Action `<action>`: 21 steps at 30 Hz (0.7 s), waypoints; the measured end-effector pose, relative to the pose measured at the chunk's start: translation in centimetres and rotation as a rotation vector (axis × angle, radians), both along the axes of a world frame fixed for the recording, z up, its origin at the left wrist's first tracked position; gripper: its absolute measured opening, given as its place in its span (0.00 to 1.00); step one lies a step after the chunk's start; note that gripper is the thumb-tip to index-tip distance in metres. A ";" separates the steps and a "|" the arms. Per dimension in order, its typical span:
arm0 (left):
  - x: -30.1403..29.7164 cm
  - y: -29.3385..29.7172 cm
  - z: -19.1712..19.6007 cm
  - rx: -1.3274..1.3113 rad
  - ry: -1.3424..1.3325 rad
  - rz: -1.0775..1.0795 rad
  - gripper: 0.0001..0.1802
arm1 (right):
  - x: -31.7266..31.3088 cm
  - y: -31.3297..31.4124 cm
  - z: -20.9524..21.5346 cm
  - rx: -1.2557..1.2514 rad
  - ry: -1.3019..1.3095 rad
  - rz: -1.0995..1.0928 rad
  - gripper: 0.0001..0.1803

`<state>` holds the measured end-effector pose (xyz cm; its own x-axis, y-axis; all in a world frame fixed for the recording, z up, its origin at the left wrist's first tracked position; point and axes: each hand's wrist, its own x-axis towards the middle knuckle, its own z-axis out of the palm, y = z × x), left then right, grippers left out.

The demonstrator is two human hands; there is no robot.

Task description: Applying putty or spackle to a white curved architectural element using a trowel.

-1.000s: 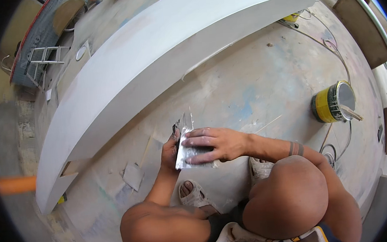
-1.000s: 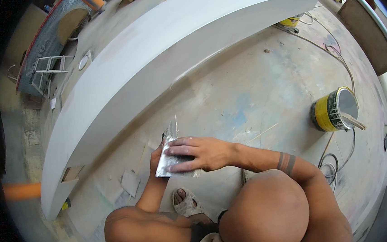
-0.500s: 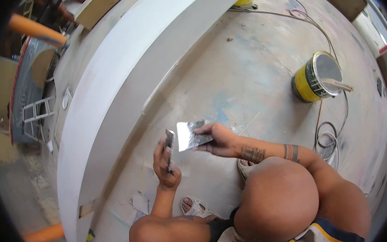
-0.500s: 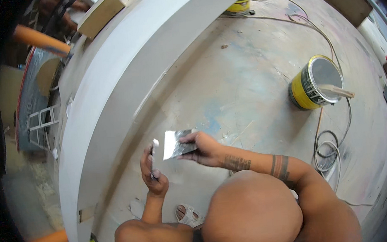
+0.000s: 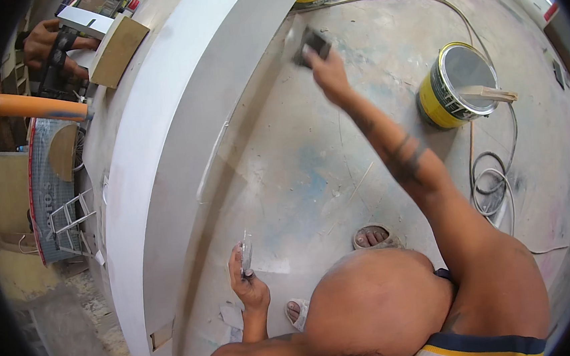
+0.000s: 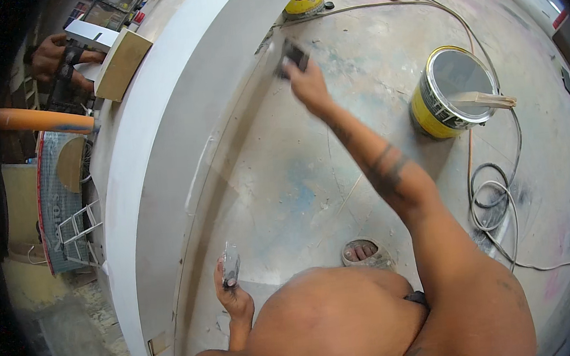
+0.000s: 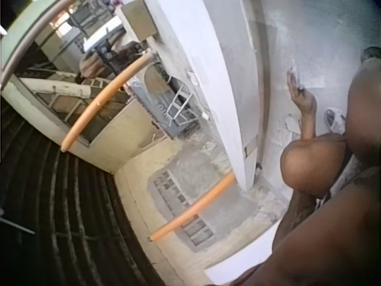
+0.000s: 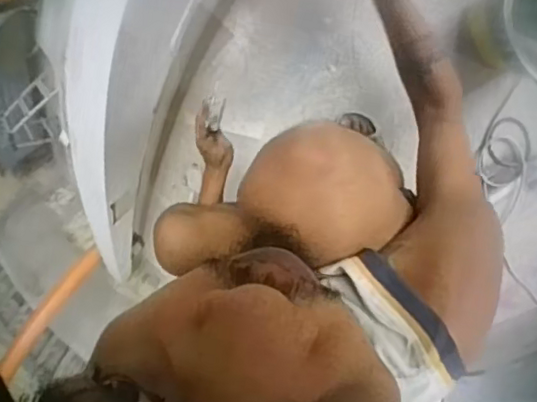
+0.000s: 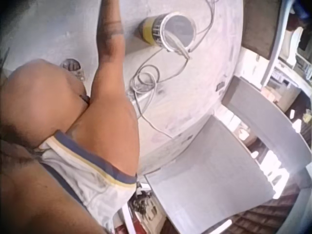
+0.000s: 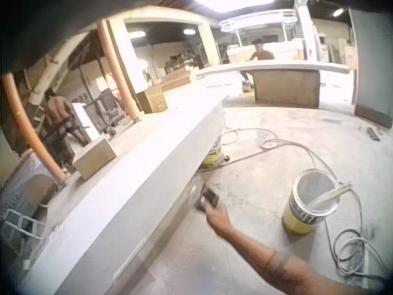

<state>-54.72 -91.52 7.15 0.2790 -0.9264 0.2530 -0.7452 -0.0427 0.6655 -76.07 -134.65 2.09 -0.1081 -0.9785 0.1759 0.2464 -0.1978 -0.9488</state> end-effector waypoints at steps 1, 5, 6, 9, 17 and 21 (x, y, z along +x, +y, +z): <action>0.1 0.3 -0.3 -0.041 0.073 0.052 0.28 | -0.6 -3.3 0.5 -0.016 0.049 -0.063 0.19; 0.7 1.0 -0.8 -0.055 0.142 0.097 0.25 | -1.8 -11.7 2.1 -0.247 0.066 -0.248 0.19; 0.8 1.1 -0.8 -0.060 0.128 0.088 0.23 | -1.8 -12.6 2.3 -0.244 0.141 -0.257 0.19; 0.9 1.2 -0.8 -0.065 0.122 0.084 0.22 | -0.7 -12.7 1.9 -0.289 0.299 -0.286 0.19; 0.9 1.2 -0.5 -0.036 0.177 0.098 0.22 | -1.0 -7.8 -1.9 -0.356 0.480 0.048 0.21; 1.1 1.0 -0.1 -0.016 0.130 0.110 0.24 | -2.9 -12.0 -0.7 -0.209 0.165 -0.016 0.23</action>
